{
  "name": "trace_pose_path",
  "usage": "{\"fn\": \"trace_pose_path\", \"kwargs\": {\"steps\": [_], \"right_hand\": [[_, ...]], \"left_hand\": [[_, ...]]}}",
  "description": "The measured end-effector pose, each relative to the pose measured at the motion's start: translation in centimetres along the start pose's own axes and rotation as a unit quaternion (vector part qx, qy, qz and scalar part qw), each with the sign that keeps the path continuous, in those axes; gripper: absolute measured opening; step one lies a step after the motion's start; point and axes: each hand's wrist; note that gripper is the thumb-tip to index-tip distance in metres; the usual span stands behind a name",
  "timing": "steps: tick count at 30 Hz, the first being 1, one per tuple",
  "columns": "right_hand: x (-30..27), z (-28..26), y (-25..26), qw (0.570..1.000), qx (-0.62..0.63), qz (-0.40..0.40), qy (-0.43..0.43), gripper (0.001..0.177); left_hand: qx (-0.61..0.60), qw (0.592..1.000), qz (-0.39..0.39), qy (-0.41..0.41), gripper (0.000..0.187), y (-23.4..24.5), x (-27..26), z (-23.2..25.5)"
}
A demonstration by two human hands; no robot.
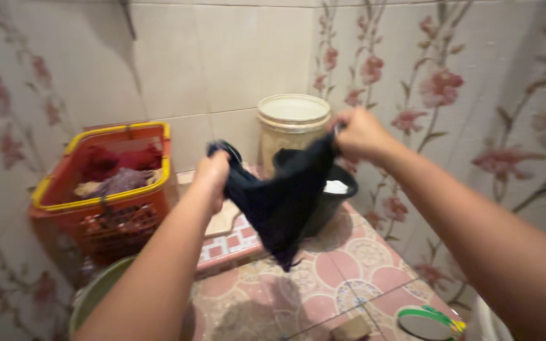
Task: The person hand-washes several garments, including a purple dress, a red cloth, and a dark garment, using a brush and soapy water. They scrub each item on a tiled floor, rinse them, wring out the water, and place them into a laundry basket.
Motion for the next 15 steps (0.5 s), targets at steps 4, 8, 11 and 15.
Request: {"fn": "trace_pose_path", "kwargs": {"steps": [4, 8, 11, 15], "right_hand": [[-1.4, 6.2, -2.6, 0.994, -0.093, -0.055, 0.011, 0.03], [-2.3, 13.1, -2.9, 0.994, -0.058, -0.059, -0.076, 0.033], [-3.0, 17.7, -3.7, 0.99, -0.012, -0.025, -0.141, 0.029], [-3.0, 21.0, -5.5, 0.972, 0.051, 0.03, -0.226, 0.03]], "left_hand": [[0.287, 0.948, 0.133, -0.039, 0.054, 4.4, 0.3, -4.4], [0.374, 0.911, 0.165, -0.047, 0.057, 9.3, 1.4, -6.0], [0.312, 0.93, 0.185, -0.051, 0.047, 12.3, 3.3, -6.3], [-0.003, 0.997, 0.076, -0.007, 0.031, 13.1, 6.3, -8.8]]}}
Point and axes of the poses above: each hand's wrist, its own x-axis towards the middle knuckle, its own y-axis out of the back of the hand, z = x × y, and after that the axes turned 13 degrees about y, right-handed
